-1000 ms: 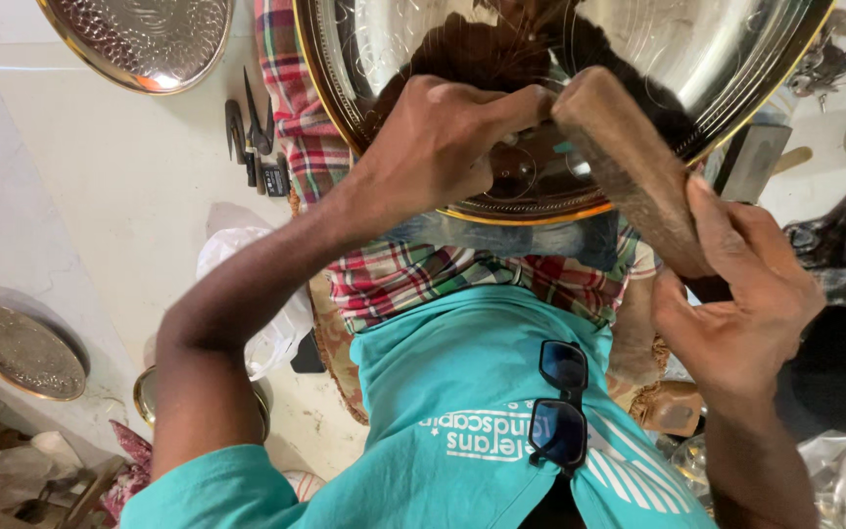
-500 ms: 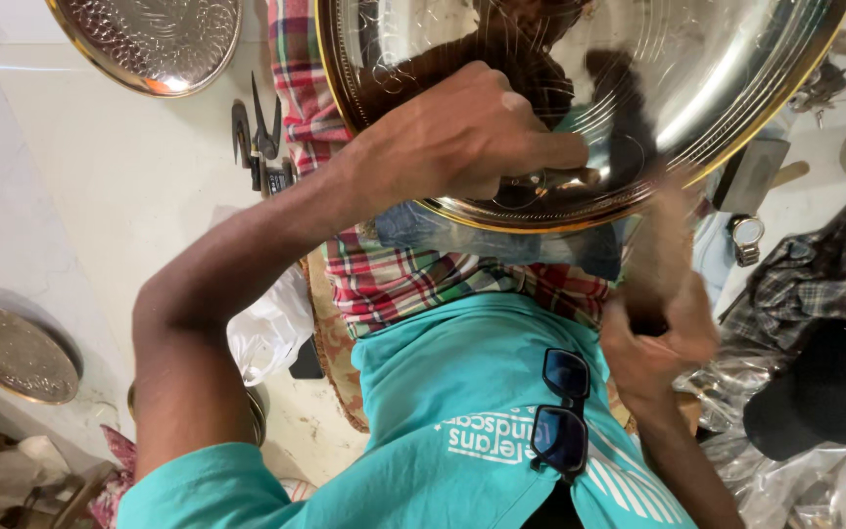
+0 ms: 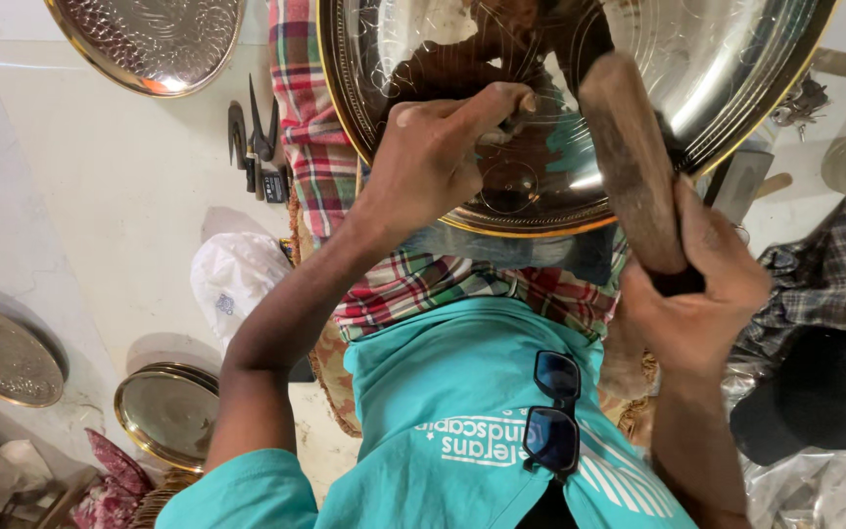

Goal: The person holds a metal chisel against a large circular metal plate and repeatedly strikes it with a wooden mallet to emboss or shape the surface. The plate rests on a plaid cloth on the person's lap while they work.

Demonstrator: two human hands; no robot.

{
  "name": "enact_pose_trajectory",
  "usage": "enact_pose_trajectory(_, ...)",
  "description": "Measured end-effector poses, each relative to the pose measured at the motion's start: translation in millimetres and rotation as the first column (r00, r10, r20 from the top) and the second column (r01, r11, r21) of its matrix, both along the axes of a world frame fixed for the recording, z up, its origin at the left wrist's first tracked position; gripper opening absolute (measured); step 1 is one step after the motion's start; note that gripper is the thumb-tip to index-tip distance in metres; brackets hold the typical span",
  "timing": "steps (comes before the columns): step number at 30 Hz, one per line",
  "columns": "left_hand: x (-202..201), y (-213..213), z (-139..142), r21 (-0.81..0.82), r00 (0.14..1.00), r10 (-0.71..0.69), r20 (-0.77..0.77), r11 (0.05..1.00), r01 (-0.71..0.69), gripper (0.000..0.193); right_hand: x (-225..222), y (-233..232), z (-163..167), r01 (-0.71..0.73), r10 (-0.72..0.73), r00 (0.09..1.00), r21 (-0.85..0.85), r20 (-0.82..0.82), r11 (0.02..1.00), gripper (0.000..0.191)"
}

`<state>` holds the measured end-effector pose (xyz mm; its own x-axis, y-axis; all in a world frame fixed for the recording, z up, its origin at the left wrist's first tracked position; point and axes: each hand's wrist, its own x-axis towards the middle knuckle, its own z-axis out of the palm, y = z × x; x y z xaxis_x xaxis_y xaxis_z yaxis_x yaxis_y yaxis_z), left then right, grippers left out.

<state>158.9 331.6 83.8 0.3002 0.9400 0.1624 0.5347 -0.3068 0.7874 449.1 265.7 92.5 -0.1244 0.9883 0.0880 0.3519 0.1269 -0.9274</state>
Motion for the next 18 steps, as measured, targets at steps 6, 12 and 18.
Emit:
enact_pose_trajectory(6, 0, -5, -10, 0.077, 1.000, 0.010, -0.013, 0.997, -0.009, 0.063, 15, 49, 24, -0.192, 0.164, 0.966, 0.127, 0.202, 0.973, 0.066)
enact_pose_trajectory(12, 19, -27, -22, 0.044, 0.956, 0.293, -0.005, 0.955, -0.292, 0.058, 3, 93, 79, -0.486, 0.401, 0.721, 0.001, 0.565, 0.874, 0.076)
enact_pose_trajectory(18, 33, -42, -26, 0.005, 0.887, 0.454, 0.088, 0.890, -0.456, 0.050, -17, 115, 104, -0.560, 0.573, 0.524, -0.252, 0.630, 0.789, 0.079)
